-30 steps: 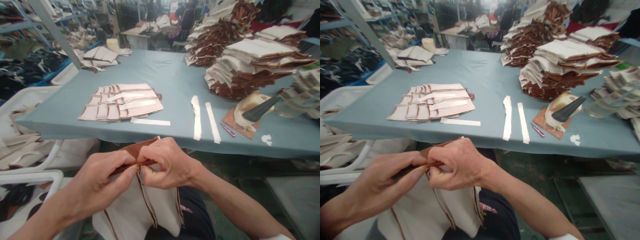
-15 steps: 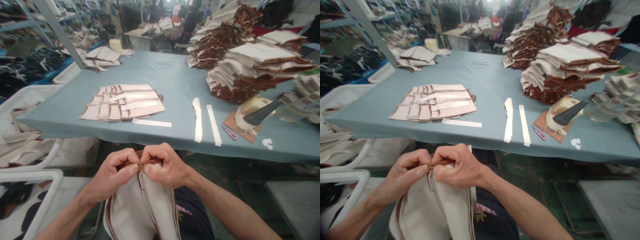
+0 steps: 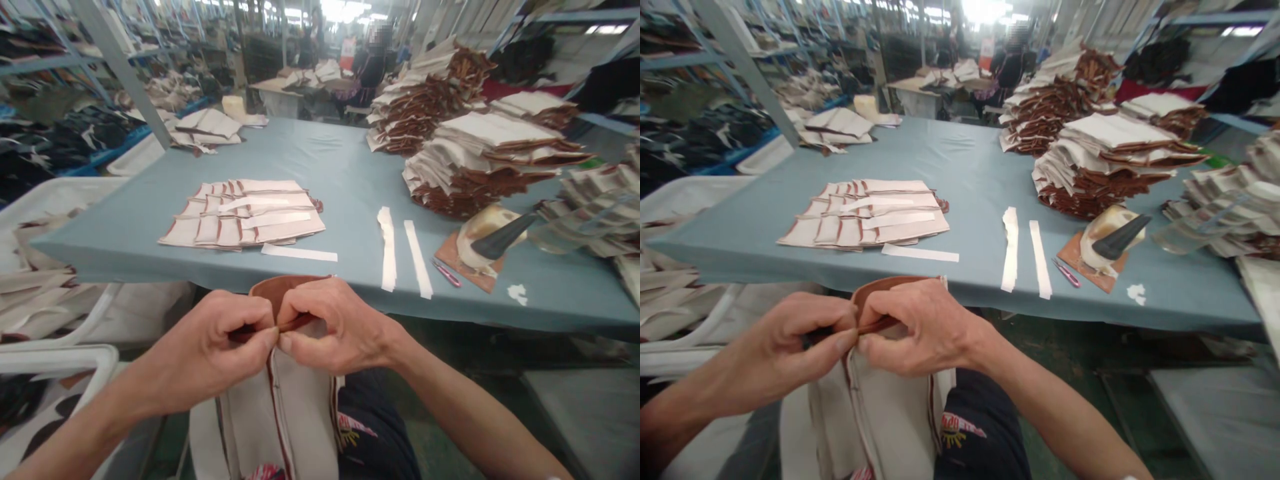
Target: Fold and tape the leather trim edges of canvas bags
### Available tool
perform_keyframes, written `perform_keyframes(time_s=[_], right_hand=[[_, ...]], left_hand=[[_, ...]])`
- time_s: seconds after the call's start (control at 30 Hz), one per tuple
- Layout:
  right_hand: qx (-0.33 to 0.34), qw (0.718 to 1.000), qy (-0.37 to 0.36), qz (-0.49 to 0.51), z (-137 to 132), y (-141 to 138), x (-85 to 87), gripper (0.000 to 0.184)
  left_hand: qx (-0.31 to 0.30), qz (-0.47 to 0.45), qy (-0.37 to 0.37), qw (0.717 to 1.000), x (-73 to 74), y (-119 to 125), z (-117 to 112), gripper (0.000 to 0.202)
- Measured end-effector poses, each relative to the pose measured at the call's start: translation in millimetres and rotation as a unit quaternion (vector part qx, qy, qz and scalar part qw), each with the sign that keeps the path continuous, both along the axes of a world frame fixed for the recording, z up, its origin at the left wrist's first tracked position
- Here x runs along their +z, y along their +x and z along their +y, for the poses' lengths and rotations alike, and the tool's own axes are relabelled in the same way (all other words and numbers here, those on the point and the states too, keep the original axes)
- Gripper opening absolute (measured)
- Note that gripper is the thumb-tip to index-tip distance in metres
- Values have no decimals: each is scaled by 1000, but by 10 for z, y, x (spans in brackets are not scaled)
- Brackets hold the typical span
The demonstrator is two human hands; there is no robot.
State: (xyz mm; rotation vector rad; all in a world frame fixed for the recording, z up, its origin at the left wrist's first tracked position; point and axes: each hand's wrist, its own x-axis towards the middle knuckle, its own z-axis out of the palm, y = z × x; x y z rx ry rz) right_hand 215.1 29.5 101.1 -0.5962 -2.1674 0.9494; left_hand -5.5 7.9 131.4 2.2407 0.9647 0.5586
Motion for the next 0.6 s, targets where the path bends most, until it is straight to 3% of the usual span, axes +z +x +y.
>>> perform_keyframes(time_s=[0.07,0.17,0.3,0.37,0.47,0.6], right_hand=[[17,999,-36,-15,74,61,-12,12],[12,995,-99,-33,190,164,-178,28],[16,984,-175,1,166,299,-369,26],[20,986,-164,25,90,349,-316,23],[33,990,-128,52,12,372,-90,21],[65,996,-54,31,28,282,170,23]], left_hand=[[25,-46,-4,999,-33,38,-51,32],[69,-86,49,993,-118,-7,-170,34],[132,-101,72,983,-269,-239,-325,36],[149,-108,64,981,-314,-357,-361,37],[154,-106,69,980,-299,-438,-344,32],[81,-69,73,992,-211,-338,-241,25]])
